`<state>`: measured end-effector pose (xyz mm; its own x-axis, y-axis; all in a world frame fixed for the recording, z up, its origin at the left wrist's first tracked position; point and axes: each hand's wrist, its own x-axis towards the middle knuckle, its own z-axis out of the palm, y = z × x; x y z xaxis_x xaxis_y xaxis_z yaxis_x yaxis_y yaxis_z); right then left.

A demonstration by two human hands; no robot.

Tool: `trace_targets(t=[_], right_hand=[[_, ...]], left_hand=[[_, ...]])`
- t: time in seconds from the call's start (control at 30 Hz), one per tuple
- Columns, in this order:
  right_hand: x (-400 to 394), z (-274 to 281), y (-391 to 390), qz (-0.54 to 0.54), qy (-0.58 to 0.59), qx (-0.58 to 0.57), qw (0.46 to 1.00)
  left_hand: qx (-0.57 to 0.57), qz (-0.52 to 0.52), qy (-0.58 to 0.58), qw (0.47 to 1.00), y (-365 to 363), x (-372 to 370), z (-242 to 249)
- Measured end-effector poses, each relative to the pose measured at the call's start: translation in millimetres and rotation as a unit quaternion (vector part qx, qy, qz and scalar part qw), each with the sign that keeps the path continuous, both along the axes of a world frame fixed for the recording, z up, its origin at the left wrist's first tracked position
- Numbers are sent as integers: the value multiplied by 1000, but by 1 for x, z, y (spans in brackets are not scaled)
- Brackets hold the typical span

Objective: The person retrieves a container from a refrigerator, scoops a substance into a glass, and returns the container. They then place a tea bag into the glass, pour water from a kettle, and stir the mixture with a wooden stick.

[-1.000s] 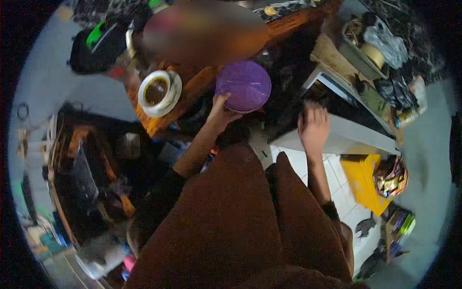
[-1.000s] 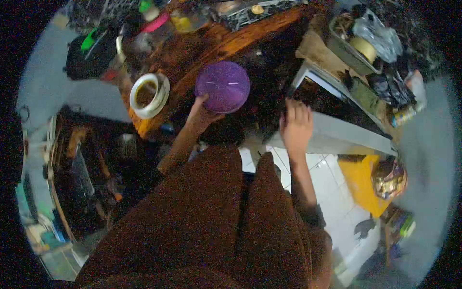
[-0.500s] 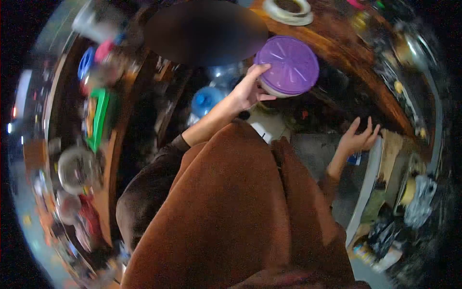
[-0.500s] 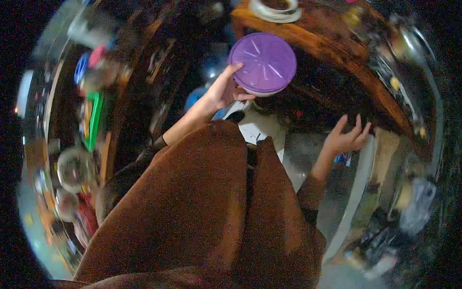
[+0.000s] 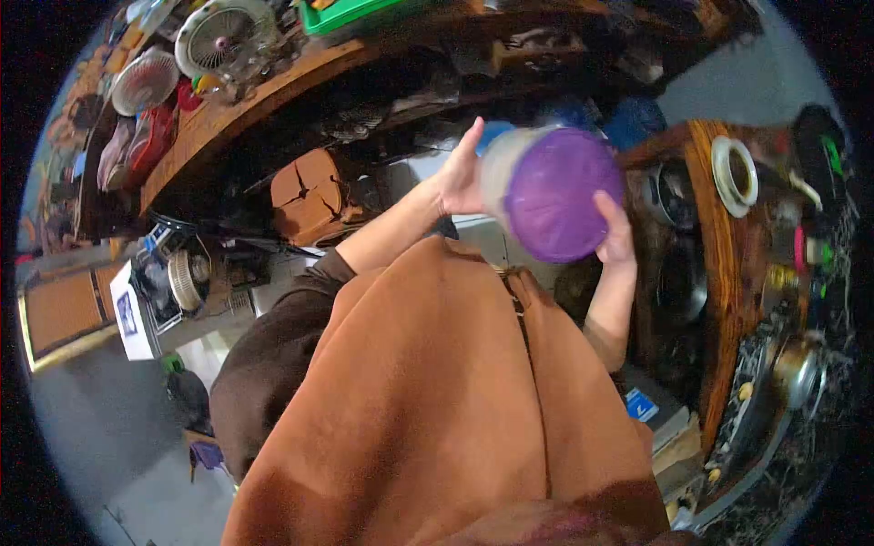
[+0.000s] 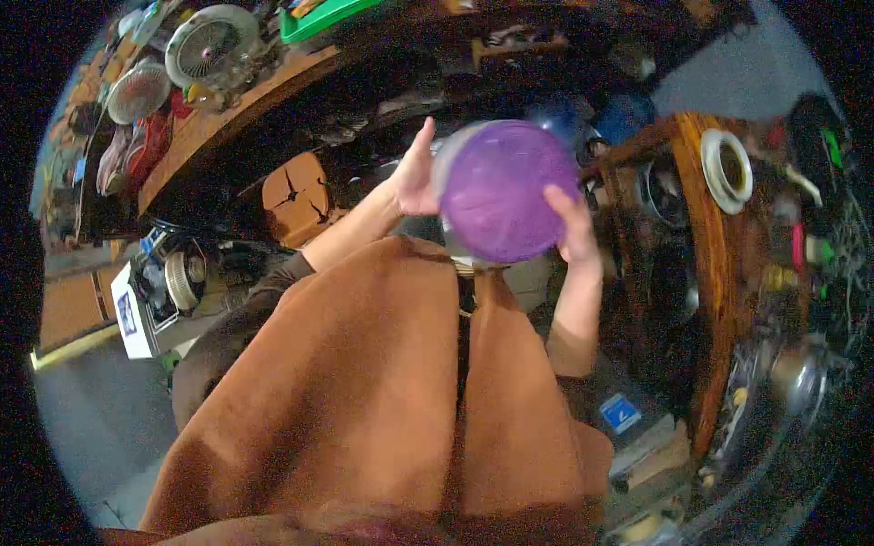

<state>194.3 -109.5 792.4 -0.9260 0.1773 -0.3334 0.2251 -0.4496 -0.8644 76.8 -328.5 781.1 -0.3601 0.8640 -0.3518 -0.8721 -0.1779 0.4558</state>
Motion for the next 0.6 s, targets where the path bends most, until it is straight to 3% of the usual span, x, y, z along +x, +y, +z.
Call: trace_targets(t=[0.03, 0.07, 0.1, 0.13, 0.17, 0.2, 0.23, 0.3, 0.37, 0.4, 0.43, 0.47, 0.6], right_hand=[[-18, 5, -10, 0, 15, 19, 1000], [-40, 16, -21, -14, 73, 156, 985], [-62, 25, -32, -29, 130, 289, 948], [-76, 39, -44, -61, 168, 495, 850], [-89, 48, -57, -92, 200, 672, 707], [-103, 45, -70, -20, 265, 646, 716], [-113, 45, -92, 54, 301, 564, 767], [-132, 45, -140, 51, 279, 664, 692], [-160, 31, -156, 49, 321, 666, 672], [-174, 26, -162, 45, 359, 669, 650], [-185, 24, -168, 54, 363, 667, 648], [-196, 22, -173, 65, 385, 648, 654], [-233, 26, -187, 116, 420, 579, 689]], left_hand=[[9, 17, -7, 1000, -5, -7, 1], [113, 16, -61, 992, -14, -21, -25], [115, 25, -60, 991, -21, -28, -23], [119, 58, -60, 989, -30, -31, -22], [120, 92, -61, 987, -40, -34, -20], [128, 128, -20, 983, -44, -40, -18], [123, 135, -19, 983, -50, -48, -17], [82, 232, 31, 969, -64, -66, -18], [125, 247, 38, 960, -84, -93, -30], [171, 256, -19, 951, -97, -108, -33], [217, 265, -77, 936, -108, -118, -35], [110, 289, -46, 950, -114, -125, -28], [95, 299, 18, 949, -141, -144, -26]])
